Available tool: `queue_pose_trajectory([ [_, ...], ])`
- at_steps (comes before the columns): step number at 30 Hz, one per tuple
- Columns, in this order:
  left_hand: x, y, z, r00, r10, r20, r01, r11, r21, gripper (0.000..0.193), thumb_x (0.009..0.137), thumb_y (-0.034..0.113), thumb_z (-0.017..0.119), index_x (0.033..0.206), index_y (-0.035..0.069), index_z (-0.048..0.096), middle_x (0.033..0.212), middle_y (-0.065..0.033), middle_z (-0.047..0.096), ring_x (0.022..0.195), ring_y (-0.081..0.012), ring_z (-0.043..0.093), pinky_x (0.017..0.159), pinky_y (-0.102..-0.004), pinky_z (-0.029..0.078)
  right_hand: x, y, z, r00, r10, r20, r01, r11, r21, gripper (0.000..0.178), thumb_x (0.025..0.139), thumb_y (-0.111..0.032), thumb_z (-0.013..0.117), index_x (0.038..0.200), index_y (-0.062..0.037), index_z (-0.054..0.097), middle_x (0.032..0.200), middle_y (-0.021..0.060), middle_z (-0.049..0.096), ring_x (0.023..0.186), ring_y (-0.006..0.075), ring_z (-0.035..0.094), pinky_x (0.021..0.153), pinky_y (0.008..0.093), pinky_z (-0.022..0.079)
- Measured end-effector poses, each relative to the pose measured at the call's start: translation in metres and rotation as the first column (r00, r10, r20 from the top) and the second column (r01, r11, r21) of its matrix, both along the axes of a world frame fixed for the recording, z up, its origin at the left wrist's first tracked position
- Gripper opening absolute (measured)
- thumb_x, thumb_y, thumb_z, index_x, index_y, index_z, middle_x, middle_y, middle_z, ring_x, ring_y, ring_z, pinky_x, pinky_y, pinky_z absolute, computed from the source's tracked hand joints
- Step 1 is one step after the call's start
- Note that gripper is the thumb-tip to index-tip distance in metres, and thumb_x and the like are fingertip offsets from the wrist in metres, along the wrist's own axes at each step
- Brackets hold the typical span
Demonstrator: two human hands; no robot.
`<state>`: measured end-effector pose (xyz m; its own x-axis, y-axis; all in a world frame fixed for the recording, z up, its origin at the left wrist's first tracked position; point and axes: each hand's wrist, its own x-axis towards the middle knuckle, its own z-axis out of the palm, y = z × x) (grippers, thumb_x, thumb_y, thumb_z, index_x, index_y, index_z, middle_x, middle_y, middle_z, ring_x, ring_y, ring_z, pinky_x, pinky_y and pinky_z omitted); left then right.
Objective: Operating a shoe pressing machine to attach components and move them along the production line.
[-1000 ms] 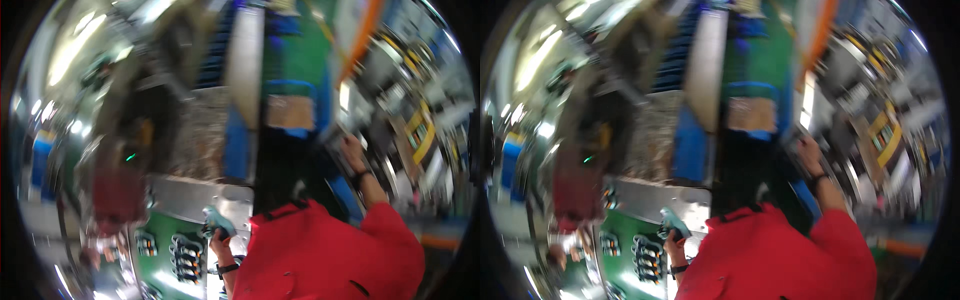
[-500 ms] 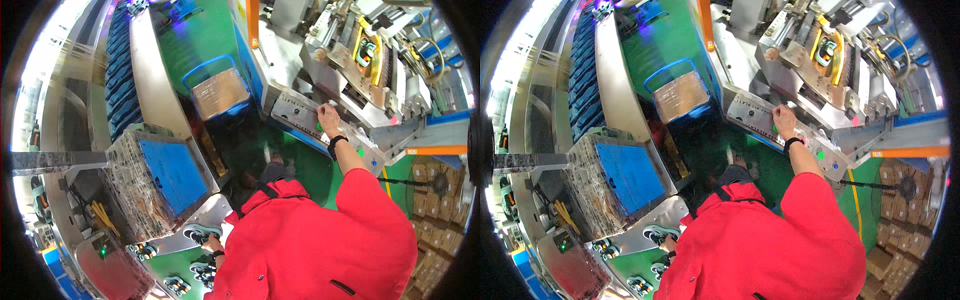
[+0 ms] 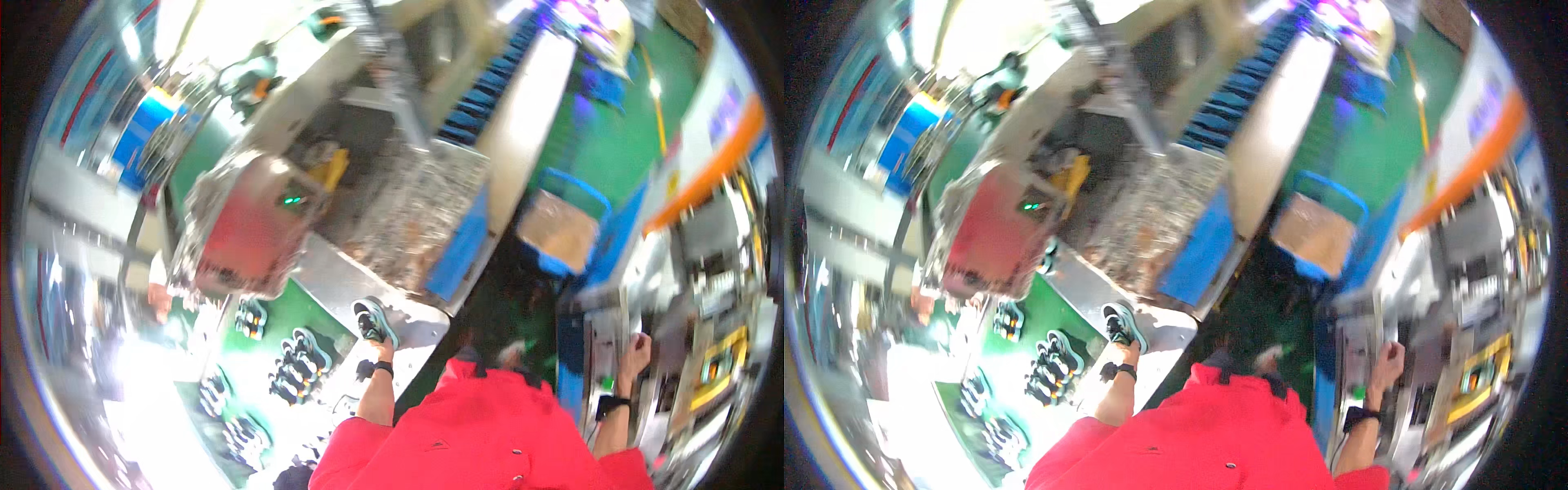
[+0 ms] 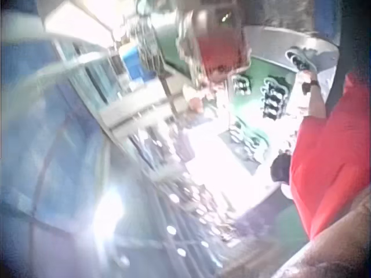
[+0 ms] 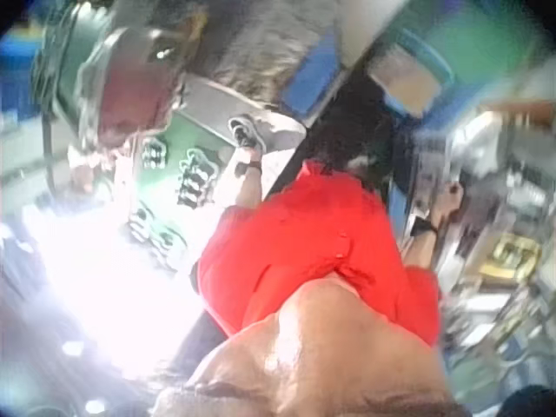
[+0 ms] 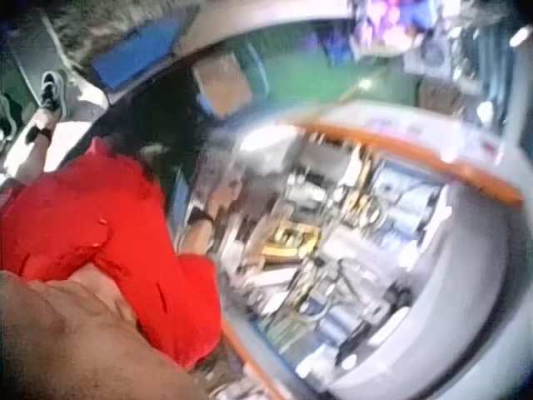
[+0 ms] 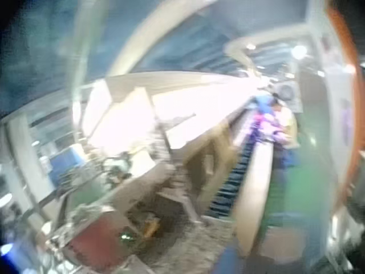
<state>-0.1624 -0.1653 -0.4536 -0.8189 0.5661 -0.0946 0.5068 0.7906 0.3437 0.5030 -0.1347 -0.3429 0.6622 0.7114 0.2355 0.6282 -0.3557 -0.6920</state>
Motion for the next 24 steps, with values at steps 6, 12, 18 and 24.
queue_pose_trajectory([
  [6, 0.017, 0.007, -0.013, 0.913, 0.219, 0.344, -0.302, 0.930, 0.209, 0.073, 0.065, 0.021, 0.081, 0.120, -0.003, 0.039, 0.104, -0.0259, 0.062, 0.099, -0.0420, 0.062, 0.087, -0.0452, 0.049, -0.129, 0.181, 0.211, 0.851, 0.499, 0.165, -0.525, 0.804, 0.278, 0.016, 0.092, -0.015, 0.061, 0.095, 0.0004, 0.060, 0.081, 0.0029, 0.057, 0.074, 0.0107, 0.052, 0.069, 0.0256, 0.045],
  [12, -0.013, -0.005, -0.024, 0.666, 0.156, 0.729, -0.585, 0.717, 0.380, 0.055, 0.069, 0.019, 0.077, 0.114, 0.000, 0.051, 0.094, -0.0167, 0.066, 0.081, -0.0295, 0.065, 0.073, -0.0391, 0.052, -0.420, 0.297, 0.410, 0.361, 0.777, 0.516, -0.931, 0.274, 0.240, 0.025, 0.087, -0.016, 0.069, 0.106, -0.0007, 0.063, 0.096, 0.0101, 0.067, 0.087, 0.0194, 0.064, 0.078, 0.0303, 0.049],
  [18, -0.124, 0.029, 0.044, 0.434, -0.023, 0.900, -0.842, 0.345, 0.415, 0.032, 0.075, 0.017, 0.076, 0.098, 0.000, 0.062, 0.083, -0.0115, 0.067, 0.066, -0.0225, 0.065, 0.048, -0.0343, 0.051, -0.683, 0.369, 0.490, 0.029, 0.568, 0.822, -0.992, 0.116, -0.046, 0.064, 0.086, -0.043, 0.066, 0.132, -0.0026, 0.049, 0.116, 0.0253, 0.063, 0.103, 0.0349, 0.063, 0.088, 0.0440, 0.047],
  [24, -0.286, 0.026, -0.002, 0.558, 0.281, 0.781, -0.789, 0.472, 0.394, 0.054, 0.069, 0.027, 0.079, 0.105, -0.008, 0.059, 0.086, -0.0190, 0.068, 0.079, -0.0266, 0.068, 0.070, -0.0371, 0.055, -0.863, 0.410, 0.470, -0.039, 0.524, 0.851, -0.964, 0.205, -0.170, 0.082, 0.078, -0.050, 0.066, 0.129, 0.0107, 0.045, 0.105, 0.0276, 0.064, 0.093, 0.0355, 0.064, 0.082, 0.0418, 0.049],
])
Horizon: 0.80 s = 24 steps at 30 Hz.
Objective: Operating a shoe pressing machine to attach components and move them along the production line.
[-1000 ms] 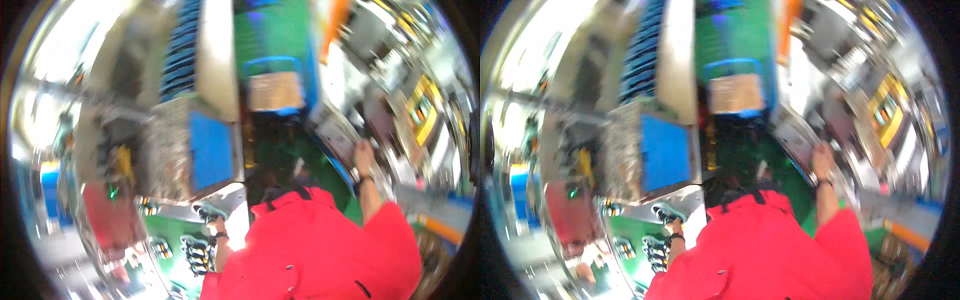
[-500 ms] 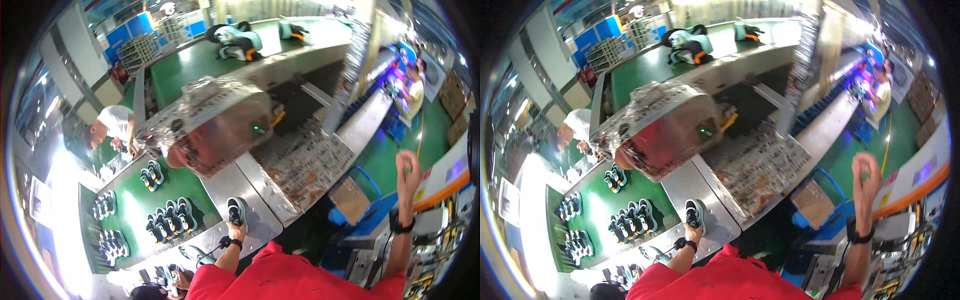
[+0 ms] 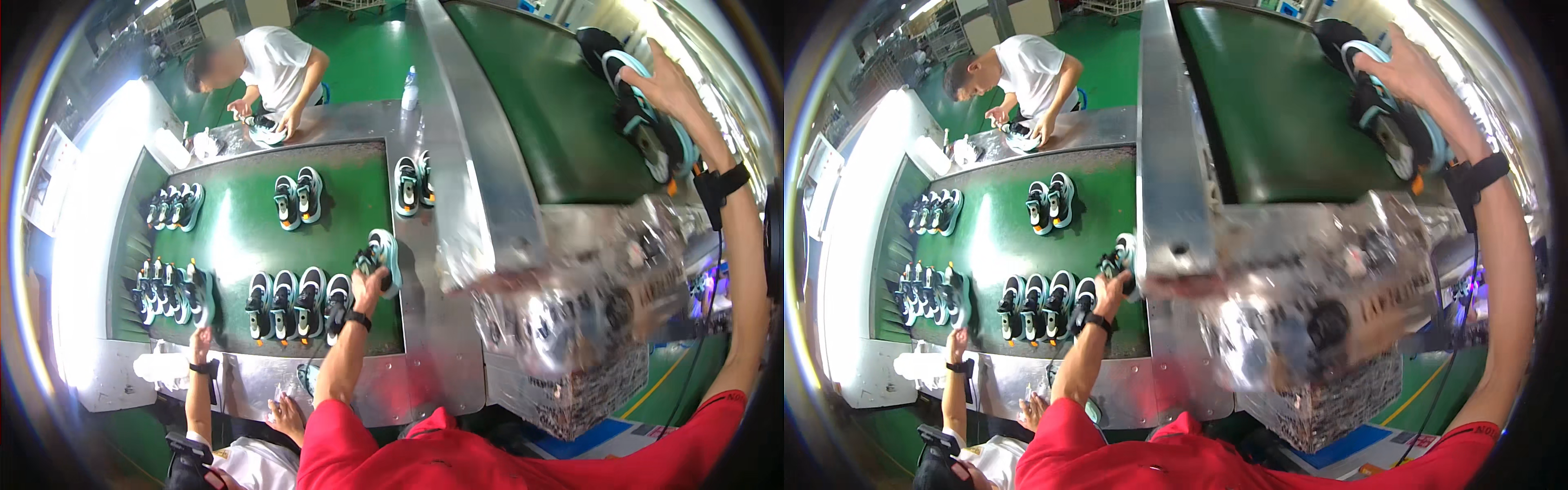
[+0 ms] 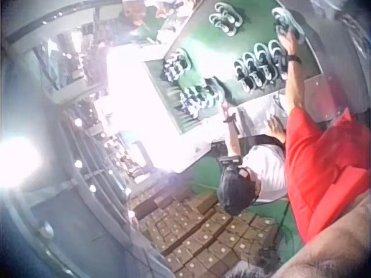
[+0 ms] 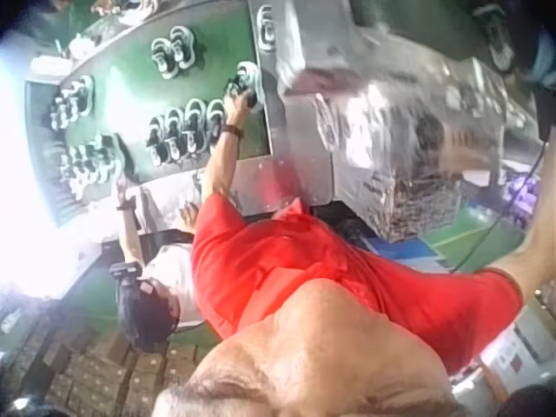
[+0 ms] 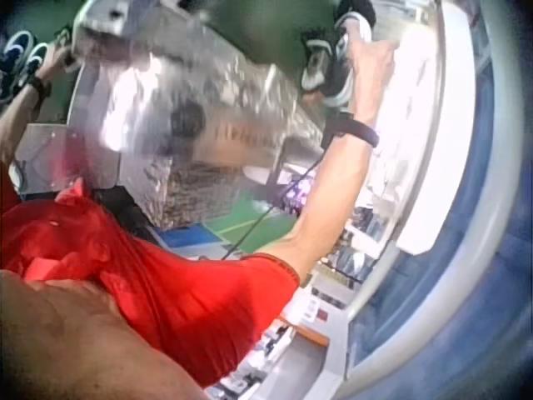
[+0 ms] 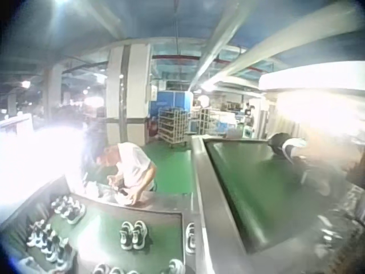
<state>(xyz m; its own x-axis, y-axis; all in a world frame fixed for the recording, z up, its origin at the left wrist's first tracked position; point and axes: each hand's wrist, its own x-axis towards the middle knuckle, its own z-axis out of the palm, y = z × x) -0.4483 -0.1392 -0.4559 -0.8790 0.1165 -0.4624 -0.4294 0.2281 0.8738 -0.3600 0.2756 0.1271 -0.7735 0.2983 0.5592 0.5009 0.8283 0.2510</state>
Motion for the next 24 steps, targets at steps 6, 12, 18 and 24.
queue_pose_trajectory([
  [6, -0.131, 0.094, 0.022, 0.954, -0.134, -0.266, 0.055, 0.957, -0.284, 0.061, 0.073, 0.028, 0.071, 0.116, -0.009, 0.050, 0.107, -0.0306, 0.063, 0.101, -0.0443, 0.061, 0.089, -0.0451, 0.049, -0.035, 0.009, 0.015, 0.931, -0.126, 0.343, 0.237, 0.923, -0.304, 0.069, 0.072, -0.030, 0.068, 0.128, 0.0055, 0.049, 0.107, 0.0199, 0.064, 0.095, 0.0260, 0.062, 0.085, 0.0354, 0.049],
  [12, -0.136, 0.105, -0.035, 0.786, -0.298, -0.542, 0.202, 0.952, -0.231, 0.058, 0.080, 0.023, 0.067, 0.126, -0.007, 0.045, 0.119, -0.0292, 0.055, 0.109, -0.0437, 0.054, 0.091, -0.0469, 0.045, -0.037, -0.007, -0.013, 0.960, 0.274, 0.065, -0.228, 0.891, -0.392, 0.046, 0.069, -0.024, 0.065, 0.108, -0.0003, 0.058, 0.088, 0.0099, 0.061, 0.079, 0.0195, 0.056, 0.075, 0.0330, 0.047],
  [18, 0.049, 0.050, -0.031, 0.702, -0.290, -0.651, 0.389, 0.921, 0.009, 0.041, 0.085, 0.009, 0.058, 0.123, -0.007, 0.052, 0.114, -0.0229, 0.060, 0.103, -0.0337, 0.058, 0.091, -0.0413, 0.046, 0.012, -0.084, 0.034, 0.879, 0.451, -0.156, -0.462, 0.721, -0.517, 0.062, 0.077, -0.022, 0.072, 0.129, 0.0003, 0.047, 0.114, 0.0155, 0.056, 0.105, 0.0208, 0.052, 0.092, 0.0334, 0.043],
  [24, 0.234, 0.031, 0.196, 0.618, -0.782, 0.084, 0.566, 0.517, 0.642, 0.018, 0.090, 0.010, 0.063, 0.089, -0.006, 0.071, 0.096, -0.0176, 0.071, 0.089, -0.0242, 0.067, 0.086, -0.0374, 0.053, 0.163, -0.132, 0.097, 0.711, 0.372, -0.597, -0.637, 0.700, -0.322, 0.060, 0.070, -0.019, 0.075, 0.118, 0.0075, 0.051, 0.100, 0.0180, 0.061, 0.085, 0.0204, 0.062, 0.071, 0.0333, 0.052],
])
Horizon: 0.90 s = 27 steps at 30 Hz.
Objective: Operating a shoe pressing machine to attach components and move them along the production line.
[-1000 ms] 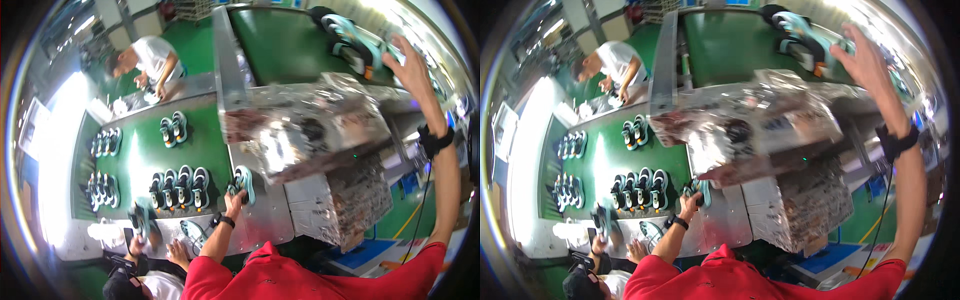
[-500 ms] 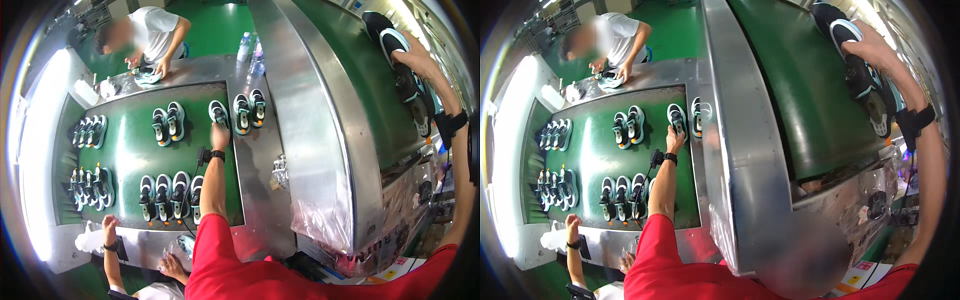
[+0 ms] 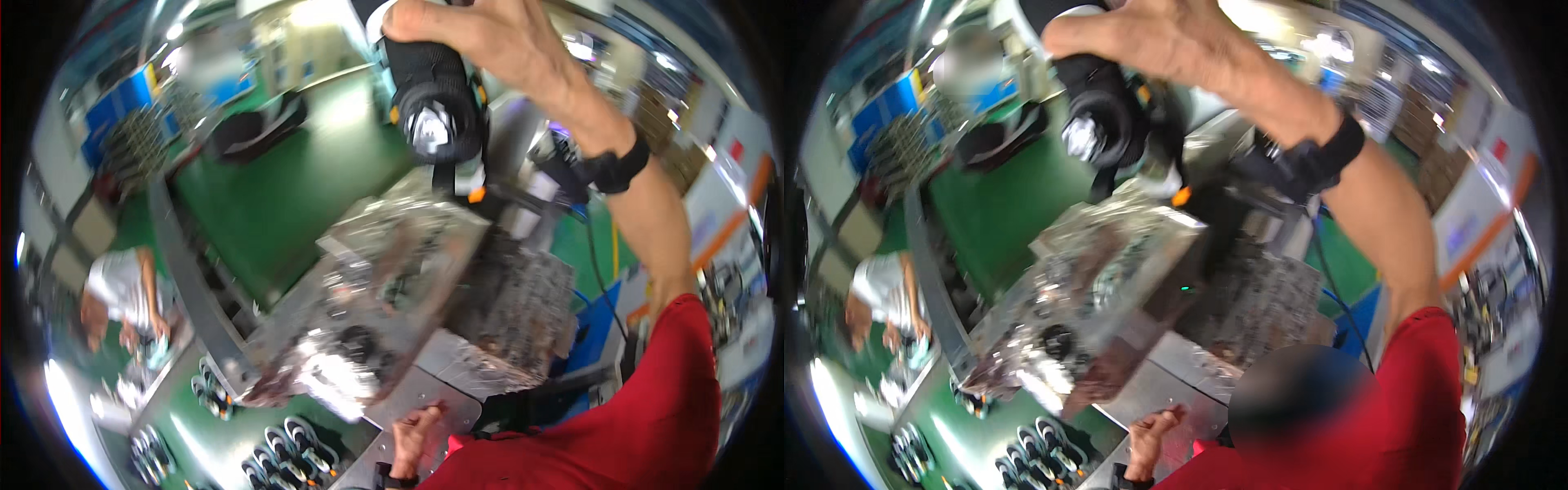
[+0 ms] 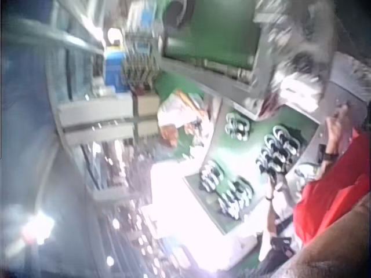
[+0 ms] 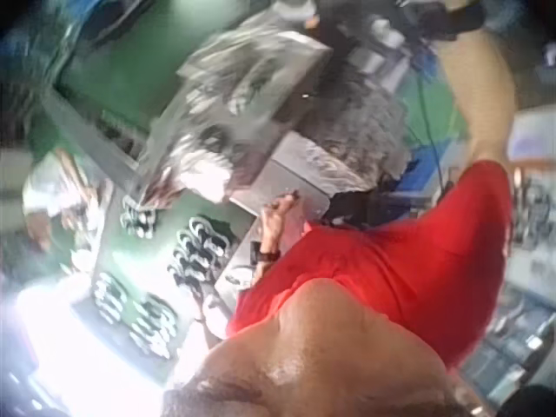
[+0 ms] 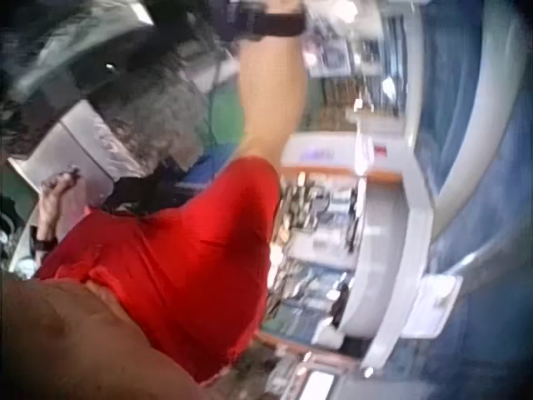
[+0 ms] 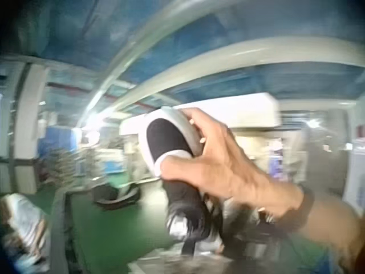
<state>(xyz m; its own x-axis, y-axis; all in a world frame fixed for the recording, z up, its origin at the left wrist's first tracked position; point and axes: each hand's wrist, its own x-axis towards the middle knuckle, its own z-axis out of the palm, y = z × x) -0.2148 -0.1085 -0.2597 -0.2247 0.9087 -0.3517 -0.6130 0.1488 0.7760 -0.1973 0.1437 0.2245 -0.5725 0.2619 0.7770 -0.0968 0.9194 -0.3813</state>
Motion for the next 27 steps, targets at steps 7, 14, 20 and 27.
queue_pose_trajectory([
  [7, 0.098, 0.119, 0.102, 0.877, -0.465, 0.121, 0.410, 0.856, 0.316, 0.079, 0.088, 0.055, 0.060, 0.135, -0.005, 0.042, 0.131, -0.0210, 0.053, 0.118, -0.0332, 0.055, 0.099, -0.0460, 0.047, 0.206, -0.061, -0.069, 0.948, -0.193, -0.253, 0.031, 0.847, -0.530, 0.058, 0.065, -0.019, 0.078, 0.113, 0.0045, 0.057, 0.095, 0.0122, 0.066, 0.083, 0.0166, 0.063, 0.074, 0.0300, 0.051],
  [14, 0.280, 0.095, 0.186, 0.499, -0.845, 0.192, 0.590, 0.494, 0.639, 0.065, 0.095, 0.052, 0.048, 0.138, 0.004, 0.043, 0.128, -0.0157, 0.057, 0.113, -0.0330, 0.058, 0.099, -0.0477, 0.046, 0.414, -0.160, -0.185, 0.533, -0.835, -0.138, 0.650, 0.508, -0.565, 0.059, 0.080, -0.024, 0.066, 0.128, 0.0050, 0.050, 0.114, 0.0175, 0.062, 0.106, 0.0211, 0.059, 0.092, 0.0312, 0.045],
  [20, 0.455, 0.033, 0.188, 0.446, -0.893, 0.057, 0.770, 0.415, 0.484, 0.041, 0.098, 0.020, 0.054, 0.134, 0.002, 0.045, 0.124, -0.0086, 0.057, 0.110, -0.0204, 0.058, 0.095, -0.0353, 0.048, 0.568, -0.328, -0.278, 0.416, -0.874, -0.253, 0.440, 0.436, -0.785, 0.075, 0.086, -0.049, 0.064, 0.139, 0.0002, 0.044, 0.125, 0.0145, 0.058, 0.116, 0.0200, 0.054, 0.095, 0.0307, 0.044],
  [27, 0.629, -0.065, 0.143, 0.077, -0.826, -0.559, 0.938, -0.130, 0.322, 0.056, 0.098, 0.024, 0.056, 0.142, -0.006, 0.037, 0.130, -0.0149, 0.054, 0.114, -0.0188, 0.053, 0.095, -0.0298, 0.043, 0.685, -0.467, -0.343, -0.451, -0.891, -0.052, 0.368, -0.133, -0.920, 0.067, 0.062, -0.017, 0.084, 0.120, -0.0013, 0.057, 0.107, 0.0074, 0.062, 0.099, 0.0177, 0.057, 0.091, 0.0303, 0.046],
])
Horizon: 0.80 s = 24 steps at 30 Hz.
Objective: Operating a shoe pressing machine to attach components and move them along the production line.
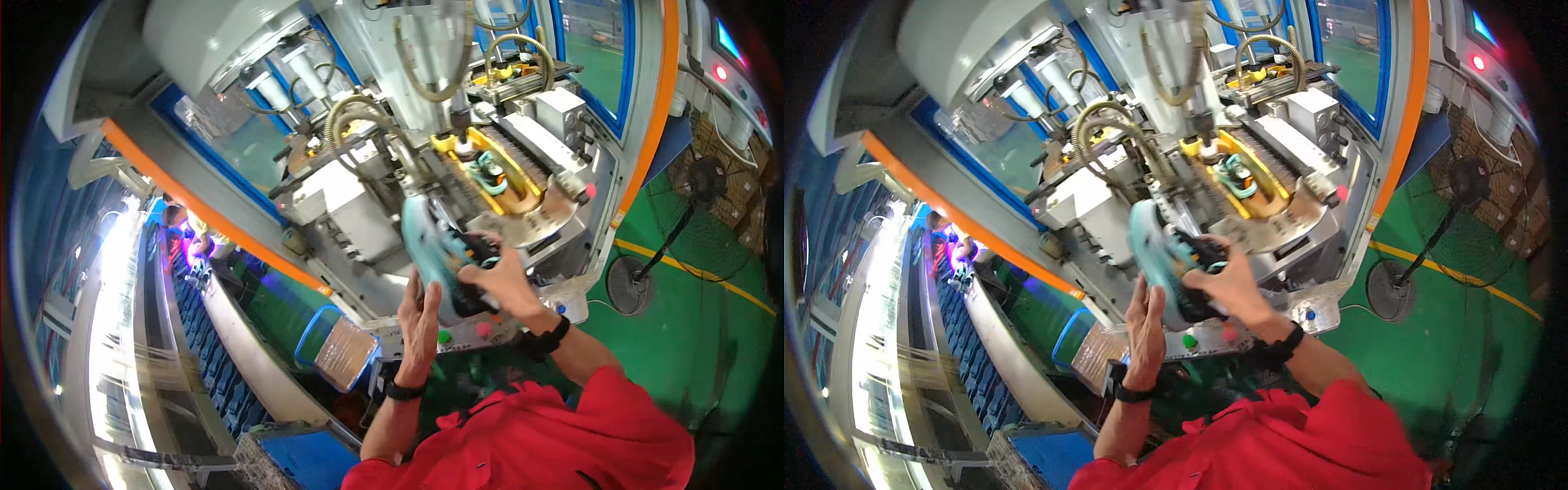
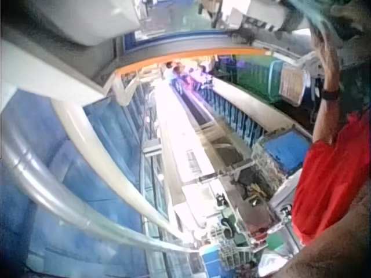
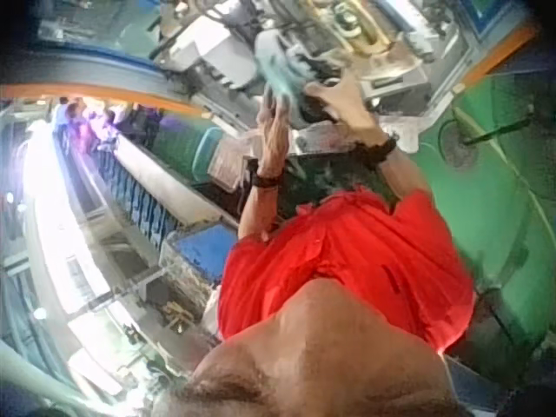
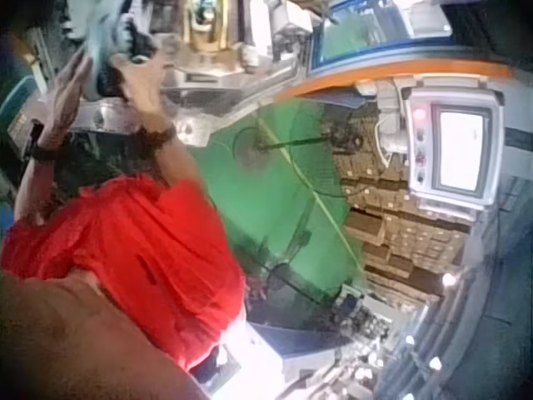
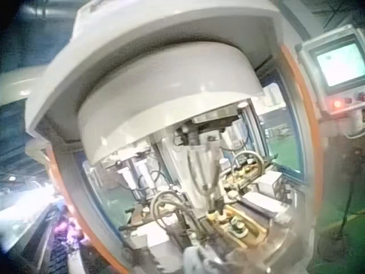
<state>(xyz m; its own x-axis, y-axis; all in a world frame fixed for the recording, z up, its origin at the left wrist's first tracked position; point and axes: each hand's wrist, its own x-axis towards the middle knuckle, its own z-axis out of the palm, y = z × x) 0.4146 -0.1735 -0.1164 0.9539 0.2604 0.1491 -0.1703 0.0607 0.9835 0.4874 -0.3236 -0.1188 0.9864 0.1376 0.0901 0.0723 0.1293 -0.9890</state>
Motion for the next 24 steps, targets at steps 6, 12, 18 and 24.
queue_pose_trajectory([
  [6, 0.209, -0.023, -0.082, 0.954, -0.006, -0.299, 0.058, 0.985, 0.165, 0.080, 0.090, 0.046, 0.063, 0.141, -0.010, 0.035, 0.137, -0.0212, 0.050, 0.119, -0.0261, 0.055, 0.096, -0.0358, 0.045, 0.092, -0.136, -0.017, 0.925, -0.345, 0.161, 0.362, 0.928, -0.092, 0.062, 0.063, -0.012, 0.078, 0.120, -0.0013, 0.058, 0.108, 0.0080, 0.061, 0.098, 0.0167, 0.058, 0.091, 0.0291, 0.045],
  [12, 0.353, -0.040, -0.114, 0.899, 0.268, -0.347, -0.049, 0.848, 0.527, 0.080, 0.078, 0.035, 0.073, 0.134, -0.009, 0.036, 0.126, -0.0291, 0.054, 0.119, -0.0419, 0.052, 0.097, -0.0451, 0.043, 0.084, -0.194, 0.001, 0.800, -0.594, 0.081, 0.598, 0.780, -0.184, 0.059, 0.067, -0.009, 0.070, 0.123, 0.0015, 0.055, 0.112, 0.0090, 0.060, 0.101, 0.0163, 0.057, 0.095, 0.0303, 0.044],
  [18, 0.409, -0.025, -0.140, 0.822, 0.440, -0.363, -0.022, 0.661, 0.750, 0.065, 0.071, 0.022, 0.073, 0.119, -0.015, 0.047, 0.104, -0.0331, 0.064, 0.098, -0.0431, 0.063, 0.086, -0.0461, 0.051, 0.113, -0.227, 0.002, 0.750, -0.612, 0.249, 0.661, 0.683, -0.312, 0.060, 0.065, -0.011, 0.070, 0.121, 0.0045, 0.054, 0.111, 0.0093, 0.059, 0.099, 0.0171, 0.057, 0.093, 0.0303, 0.045],
  [24, 0.313, 0.024, -0.082, 0.832, -0.254, -0.493, -0.035, 0.863, -0.504, 0.021, 0.081, 0.010, 0.072, 0.097, -0.003, 0.065, 0.090, -0.0103, 0.069, 0.080, -0.0226, 0.067, 0.067, -0.0384, 0.055, 0.272, -0.164, 0.049, 0.887, -0.390, 0.247, 0.440, 0.553, -0.708, 0.066, 0.062, -0.026, 0.077, 0.116, 0.0057, 0.057, 0.098, 0.0220, 0.066, 0.088, 0.0265, 0.066, 0.079, 0.0358, 0.051],
])
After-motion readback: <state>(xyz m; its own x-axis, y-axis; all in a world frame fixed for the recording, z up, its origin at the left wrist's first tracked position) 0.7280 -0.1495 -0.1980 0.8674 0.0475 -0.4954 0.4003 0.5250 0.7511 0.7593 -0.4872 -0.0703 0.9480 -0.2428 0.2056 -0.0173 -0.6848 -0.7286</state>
